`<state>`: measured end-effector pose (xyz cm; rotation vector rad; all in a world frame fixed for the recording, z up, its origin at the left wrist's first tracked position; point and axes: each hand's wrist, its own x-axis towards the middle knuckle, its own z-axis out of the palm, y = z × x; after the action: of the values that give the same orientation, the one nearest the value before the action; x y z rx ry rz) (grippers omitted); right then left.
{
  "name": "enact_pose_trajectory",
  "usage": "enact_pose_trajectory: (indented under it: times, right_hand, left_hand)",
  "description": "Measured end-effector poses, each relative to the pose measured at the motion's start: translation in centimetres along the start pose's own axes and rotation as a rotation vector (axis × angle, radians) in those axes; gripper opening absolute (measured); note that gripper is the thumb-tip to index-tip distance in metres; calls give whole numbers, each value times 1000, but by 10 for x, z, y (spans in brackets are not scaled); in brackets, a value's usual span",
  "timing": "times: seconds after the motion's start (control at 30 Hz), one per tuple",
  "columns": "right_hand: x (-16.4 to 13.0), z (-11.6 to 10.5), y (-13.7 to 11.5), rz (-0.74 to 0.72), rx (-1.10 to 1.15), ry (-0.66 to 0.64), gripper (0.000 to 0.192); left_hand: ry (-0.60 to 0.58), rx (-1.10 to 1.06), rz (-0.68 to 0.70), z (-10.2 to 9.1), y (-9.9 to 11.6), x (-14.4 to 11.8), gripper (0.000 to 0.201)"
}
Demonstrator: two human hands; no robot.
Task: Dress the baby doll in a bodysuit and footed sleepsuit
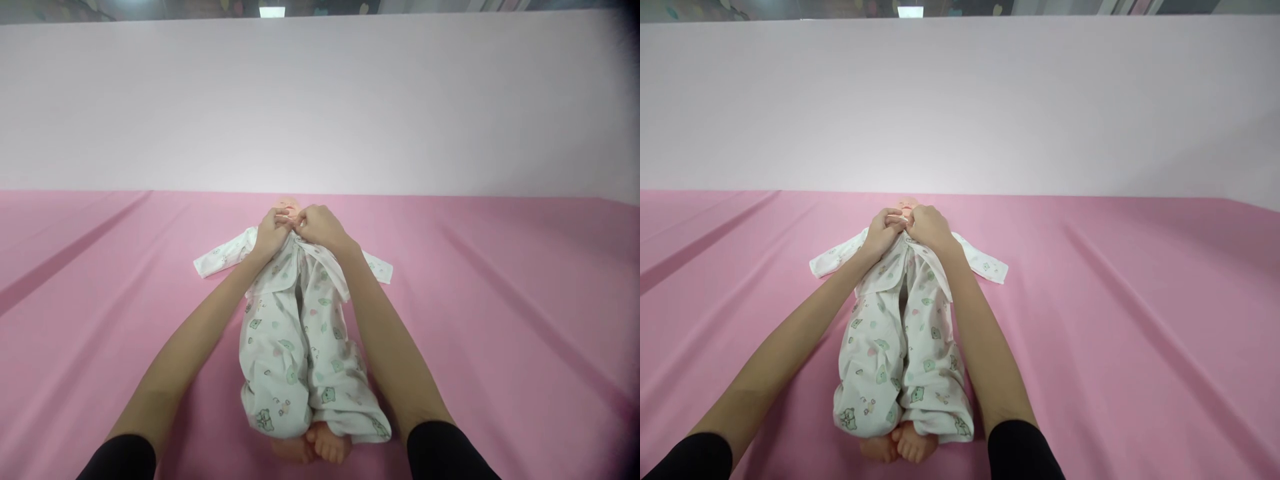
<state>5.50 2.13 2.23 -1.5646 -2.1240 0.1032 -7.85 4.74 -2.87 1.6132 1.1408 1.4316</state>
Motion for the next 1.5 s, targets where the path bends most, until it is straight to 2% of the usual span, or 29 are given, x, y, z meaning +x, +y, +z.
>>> enact_pose_trajectory:
  times: [0.1, 0.17, 0.33, 0.43, 0.53, 0.63, 0.73, 0.8, 0.87, 1.0, 1.1, 1.3, 1.43, 1.5]
  right_hand:
    - [1, 0, 1, 80, 188, -86, 22]
    - [2, 3, 1, 142, 269, -124, 31]
    - [7, 15, 3, 201, 153, -5, 25]
    - [8, 15, 6, 229, 198, -62, 20]
    - [8, 12, 9, 246, 256, -102, 14]
    - [8, 10, 10, 243, 225, -63, 13]
    - [6, 7, 7, 248, 171, -69, 20]
    - [5, 7, 5, 239, 137, -97, 24]
    - [5, 9, 3, 227, 93, -94, 23]
    - [10, 22, 6, 215, 28, 1, 21]
    - [16, 31, 11, 263, 52, 57, 30]
    - [23, 31, 22, 323, 53, 29, 33]
    - [25, 30, 25, 338, 137, -68, 30]
    - [26, 30, 24, 344, 118, -26, 28]
  left_hand:
    - [-7, 78, 34, -1, 1, -1, 35]
    - [-40, 225, 75, 0, 6, -3, 37]
    - [-98, 812, 201, 8, 22, -13, 27]
    - [-121, 970, 184, 10, 23, -16, 27]
    - [-149, 957, 194, 9, 19, -14, 30]
    - [-160, 851, 199, 4, 12, -6, 30]
    - [-91, 734, 200, -1, 4, 3, 33]
    - [-53, 731, 200, -4, -1, 9, 36]
    - [-96, 800, 213, -6, -5, 13, 38]
    - [-211, 930, 245, -7, -7, 17, 41]
    - [-245, 928, 265, -6, -5, 18, 42]
    - [-101, 918, 77, 5, 1, 24, 38]
    - [-88, 932, 55, 9, 2, 25, 36]
    - [-89, 947, 49, 9, 2, 25, 36]
